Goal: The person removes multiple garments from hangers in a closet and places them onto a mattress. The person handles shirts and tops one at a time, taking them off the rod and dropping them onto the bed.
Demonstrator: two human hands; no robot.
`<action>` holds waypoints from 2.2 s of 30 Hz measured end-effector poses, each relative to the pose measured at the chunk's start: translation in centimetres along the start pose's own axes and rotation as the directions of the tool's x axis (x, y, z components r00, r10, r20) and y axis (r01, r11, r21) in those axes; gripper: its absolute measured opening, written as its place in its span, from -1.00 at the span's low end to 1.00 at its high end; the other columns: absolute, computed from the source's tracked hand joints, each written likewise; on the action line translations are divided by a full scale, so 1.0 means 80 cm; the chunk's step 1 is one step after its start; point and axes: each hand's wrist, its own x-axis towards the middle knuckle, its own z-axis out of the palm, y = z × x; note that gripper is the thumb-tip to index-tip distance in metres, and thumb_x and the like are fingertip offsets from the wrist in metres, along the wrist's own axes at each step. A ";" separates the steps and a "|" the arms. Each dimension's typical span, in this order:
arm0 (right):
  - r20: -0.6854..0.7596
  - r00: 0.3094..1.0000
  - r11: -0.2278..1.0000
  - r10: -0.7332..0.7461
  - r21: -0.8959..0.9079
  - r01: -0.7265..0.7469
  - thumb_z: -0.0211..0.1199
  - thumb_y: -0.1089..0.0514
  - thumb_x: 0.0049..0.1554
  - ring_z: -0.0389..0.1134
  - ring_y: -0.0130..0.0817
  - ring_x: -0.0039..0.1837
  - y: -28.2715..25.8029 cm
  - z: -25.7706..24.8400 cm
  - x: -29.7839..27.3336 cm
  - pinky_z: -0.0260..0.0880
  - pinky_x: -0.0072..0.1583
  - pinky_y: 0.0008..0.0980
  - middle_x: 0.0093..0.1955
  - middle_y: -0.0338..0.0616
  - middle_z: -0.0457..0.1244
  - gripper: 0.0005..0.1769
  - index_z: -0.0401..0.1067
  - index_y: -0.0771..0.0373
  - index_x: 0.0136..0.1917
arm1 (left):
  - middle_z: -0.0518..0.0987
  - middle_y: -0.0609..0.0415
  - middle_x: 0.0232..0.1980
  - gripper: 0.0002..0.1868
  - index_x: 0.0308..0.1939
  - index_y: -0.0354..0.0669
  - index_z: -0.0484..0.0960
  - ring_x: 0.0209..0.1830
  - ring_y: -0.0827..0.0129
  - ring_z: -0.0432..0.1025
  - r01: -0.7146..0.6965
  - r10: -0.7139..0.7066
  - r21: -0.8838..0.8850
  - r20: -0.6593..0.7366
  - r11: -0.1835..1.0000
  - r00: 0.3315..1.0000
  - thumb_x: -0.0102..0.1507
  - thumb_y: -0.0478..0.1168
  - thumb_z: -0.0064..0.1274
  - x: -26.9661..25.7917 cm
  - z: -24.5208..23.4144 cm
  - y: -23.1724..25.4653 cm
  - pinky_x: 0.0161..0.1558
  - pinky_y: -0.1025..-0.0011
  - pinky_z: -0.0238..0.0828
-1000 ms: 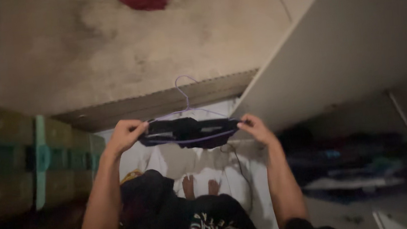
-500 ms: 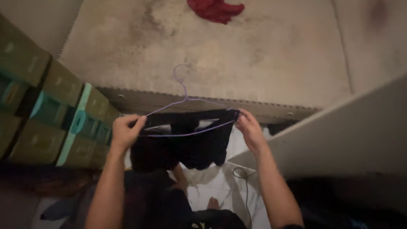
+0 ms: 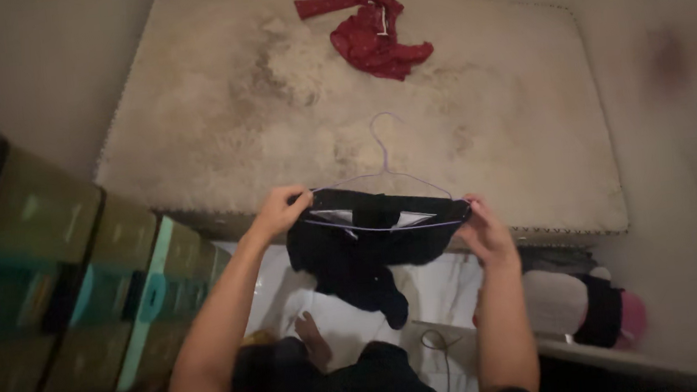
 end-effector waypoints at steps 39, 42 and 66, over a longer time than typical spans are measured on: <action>-0.317 0.746 0.492 -0.586 -0.871 0.016 0.02 -0.07 0.40 0.36 -0.39 -0.02 -0.034 -0.008 0.475 0.38 0.06 -0.37 -0.07 -0.16 0.38 -0.54 0.49 0.38 0.15 | 0.48 -0.12 0.38 -0.45 0.31 -0.19 0.51 0.44 0.09 0.35 -0.077 0.074 -0.159 -0.030 0.984 0.997 0.33 0.00 0.14 0.559 0.113 -0.198 0.45 0.26 0.20; -0.477 0.636 0.555 -0.607 -0.827 -0.090 0.00 -0.09 0.40 0.37 -0.30 -0.02 0.019 -0.028 0.511 0.38 0.05 -0.29 -0.04 -0.05 0.37 -0.51 0.48 0.40 0.17 | 0.45 -0.14 0.40 -0.41 0.37 -0.20 0.47 0.45 0.11 0.31 0.028 -0.006 -0.181 0.124 0.983 0.992 0.34 0.01 0.12 0.542 0.154 -0.235 0.44 0.28 0.16; -0.495 0.869 0.975 -0.027 0.180 0.133 -0.01 -0.32 0.23 -0.05 -0.14 0.65 0.152 0.002 0.269 0.04 0.50 0.08 0.69 -0.07 -0.09 -0.12 -0.10 0.05 0.67 | 0.37 0.04 0.46 -0.30 0.50 -0.05 0.30 0.37 0.27 0.34 0.583 -0.273 -0.355 0.631 0.731 0.726 0.31 0.04 0.05 0.315 0.294 -0.226 0.17 0.19 0.43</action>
